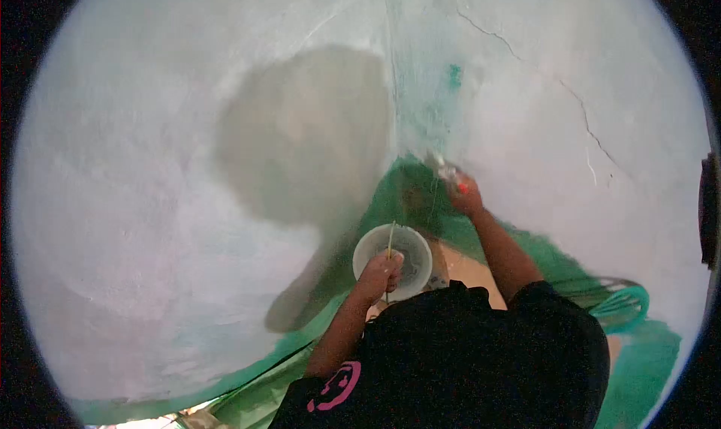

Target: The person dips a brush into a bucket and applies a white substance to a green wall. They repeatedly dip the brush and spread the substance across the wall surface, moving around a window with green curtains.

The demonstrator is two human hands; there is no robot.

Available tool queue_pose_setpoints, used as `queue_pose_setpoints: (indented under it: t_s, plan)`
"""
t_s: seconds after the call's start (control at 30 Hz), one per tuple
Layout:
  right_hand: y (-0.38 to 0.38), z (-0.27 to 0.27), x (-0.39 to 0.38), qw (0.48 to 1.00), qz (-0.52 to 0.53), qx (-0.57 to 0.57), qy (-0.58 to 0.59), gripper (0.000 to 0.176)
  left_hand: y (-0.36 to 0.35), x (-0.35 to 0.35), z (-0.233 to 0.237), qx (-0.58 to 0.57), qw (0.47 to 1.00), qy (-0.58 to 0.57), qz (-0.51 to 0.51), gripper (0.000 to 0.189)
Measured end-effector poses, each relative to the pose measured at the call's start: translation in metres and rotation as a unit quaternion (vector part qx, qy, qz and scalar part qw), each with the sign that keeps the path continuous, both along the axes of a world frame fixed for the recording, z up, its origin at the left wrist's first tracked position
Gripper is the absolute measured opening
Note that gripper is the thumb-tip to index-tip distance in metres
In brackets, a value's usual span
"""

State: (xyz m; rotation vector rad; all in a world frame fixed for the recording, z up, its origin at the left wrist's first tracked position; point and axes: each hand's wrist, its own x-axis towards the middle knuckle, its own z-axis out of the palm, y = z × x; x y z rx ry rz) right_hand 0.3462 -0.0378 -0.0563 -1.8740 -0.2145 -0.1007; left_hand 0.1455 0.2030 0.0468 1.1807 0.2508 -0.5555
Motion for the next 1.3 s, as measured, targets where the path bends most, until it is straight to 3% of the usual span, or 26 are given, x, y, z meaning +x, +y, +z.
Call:
queue_pose_setpoints:
  t_s: [0.03, 0.17, 0.27, 0.33, 0.43, 0.47, 0.53, 0.6, 0.67, 0.77, 0.87, 0.93, 0.97, 1.03, 1.07, 1.1, 1.17, 1.3]
  plan:
    - [0.003, -0.024, 0.001, 0.994, -0.019, -0.083, -0.073, 0.029, -0.002, -0.001, -0.004, -0.046, 0.999, -0.003, -0.010, 0.025]
    - [0.019, -0.033, 0.002, 0.997, -0.001, -0.071, -0.010, 0.028, -0.017, -0.010, -0.006, -0.009, 0.998, -0.003, 0.062, 0.029]
    - [0.023, -0.036, 0.037, 0.999, 0.014, -0.008, -0.050, 0.027, -0.033, -0.002, -0.017, 0.000, 0.993, 0.018, 0.113, 0.029]
    - [0.030, -0.003, 0.049, 0.980, 0.046, 0.187, -0.053, 0.025, -0.044, 0.003, -0.020, -0.016, 0.989, 0.018, 0.147, 0.029]
    - [0.029, 0.095, 0.046, 0.970, 0.095, 0.211, -0.080, 0.026, -0.063, 0.009, -0.009, -0.005, 0.976, 0.031, 0.215, 0.028]
    - [0.024, 0.110, 0.048, 0.972, 0.089, 0.075, -0.204, 0.028, -0.066, 0.010, -0.011, -0.001, 0.972, 0.036, 0.230, 0.028]
    - [0.019, 0.103, 0.052, 0.969, 0.091, 0.139, -0.184, 0.031, -0.080, 0.010, -0.010, 0.068, 0.968, 0.018, 0.239, 0.028]
    - [0.031, 0.101, 0.049, 0.964, 0.091, 0.187, -0.165, 0.034, -0.078, 0.012, -0.006, 0.064, 0.965, 0.016, 0.256, 0.028]
    - [0.039, 0.092, 0.040, 0.900, 0.126, 0.411, 0.072, 0.039, -0.088, 0.014, -0.006, 0.068, 0.959, 0.005, 0.275, 0.027]
    - [0.041, 0.093, 0.025, 0.854, 0.208, 0.468, 0.092, 0.042, -0.099, 0.011, -0.006, 0.087, 0.944, 0.037, 0.316, 0.026]
    - [0.045, 0.129, 0.017, 0.834, 0.228, 0.498, 0.060, 0.042, -0.096, 0.000, -0.021, 0.074, 0.929, 0.030, 0.360, 0.025]
    - [0.054, 0.143, 0.016, 0.811, 0.268, 0.519, -0.033, 0.040, -0.094, -0.001, -0.013, 0.181, 0.925, 0.065, 0.328, 0.024]
    - [0.064, 0.144, 0.015, 0.808, 0.279, 0.518, -0.027, 0.040, -0.091, -0.002, -0.012, 0.179, 0.921, 0.066, 0.339, 0.024]
    - [0.075, 0.140, 0.013, 0.742, 0.282, 0.602, -0.091, 0.035, -0.098, -0.003, -0.011, 0.058, 0.916, 0.040, 0.394, 0.024]
    - [0.090, 0.110, 0.024, 0.769, 0.295, 0.547, -0.149, 0.037, -0.104, 0.000, -0.012, 0.056, 0.911, 0.043, 0.406, 0.024]
    - [0.080, 0.099, 0.030, 0.837, 0.377, 0.373, -0.136, 0.035, -0.106, 0.004, -0.010, 0.089, 0.903, 0.056, 0.417, 0.025]
    - [0.088, 0.073, 0.026, 0.846, 0.383, 0.363, -0.080, 0.034, -0.106, 0.003, -0.012, 0.117, 0.892, 0.073, 0.430, 0.025]
    - [0.101, 0.032, -0.007, 0.872, 0.353, 0.326, 0.093, 0.031, -0.087, -0.012, -0.015, 0.047, 0.894, 0.064, 0.441, 0.024]
